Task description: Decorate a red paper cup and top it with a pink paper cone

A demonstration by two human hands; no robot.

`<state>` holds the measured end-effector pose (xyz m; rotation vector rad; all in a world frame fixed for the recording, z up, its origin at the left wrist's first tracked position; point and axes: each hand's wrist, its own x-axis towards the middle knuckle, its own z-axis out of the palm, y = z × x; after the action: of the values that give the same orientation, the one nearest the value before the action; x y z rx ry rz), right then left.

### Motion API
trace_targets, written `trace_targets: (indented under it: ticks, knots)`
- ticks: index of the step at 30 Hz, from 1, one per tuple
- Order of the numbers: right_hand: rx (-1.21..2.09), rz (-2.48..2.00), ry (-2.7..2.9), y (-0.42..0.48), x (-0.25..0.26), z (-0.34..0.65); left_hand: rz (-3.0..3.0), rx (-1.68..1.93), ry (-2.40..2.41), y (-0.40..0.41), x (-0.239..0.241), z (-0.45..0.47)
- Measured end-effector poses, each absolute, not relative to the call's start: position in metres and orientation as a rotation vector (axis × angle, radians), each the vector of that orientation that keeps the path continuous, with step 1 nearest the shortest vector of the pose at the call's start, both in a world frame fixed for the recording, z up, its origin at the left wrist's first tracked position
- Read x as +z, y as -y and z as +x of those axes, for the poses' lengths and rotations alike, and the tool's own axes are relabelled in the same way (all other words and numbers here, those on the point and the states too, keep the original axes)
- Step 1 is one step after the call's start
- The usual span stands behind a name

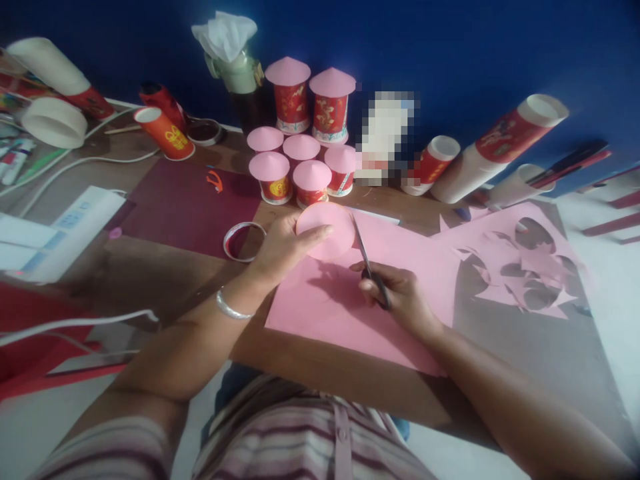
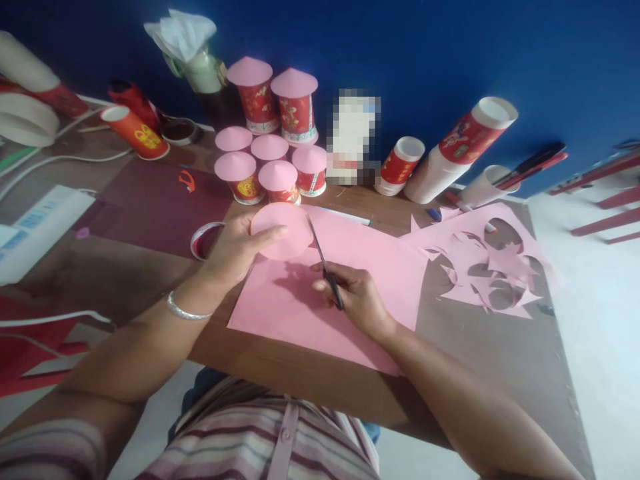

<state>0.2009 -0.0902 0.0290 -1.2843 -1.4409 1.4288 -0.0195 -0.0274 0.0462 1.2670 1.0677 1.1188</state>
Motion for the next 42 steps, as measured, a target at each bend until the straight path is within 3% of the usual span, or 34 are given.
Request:
trace_targets:
  ticks: [42]
  knots:
    - [1.396, -1.299, 1.495, 0.0911, 0.0307, 0.2014, 1.314, 1.140, -1.072, 0.0247, 0.0449, -0.0204]
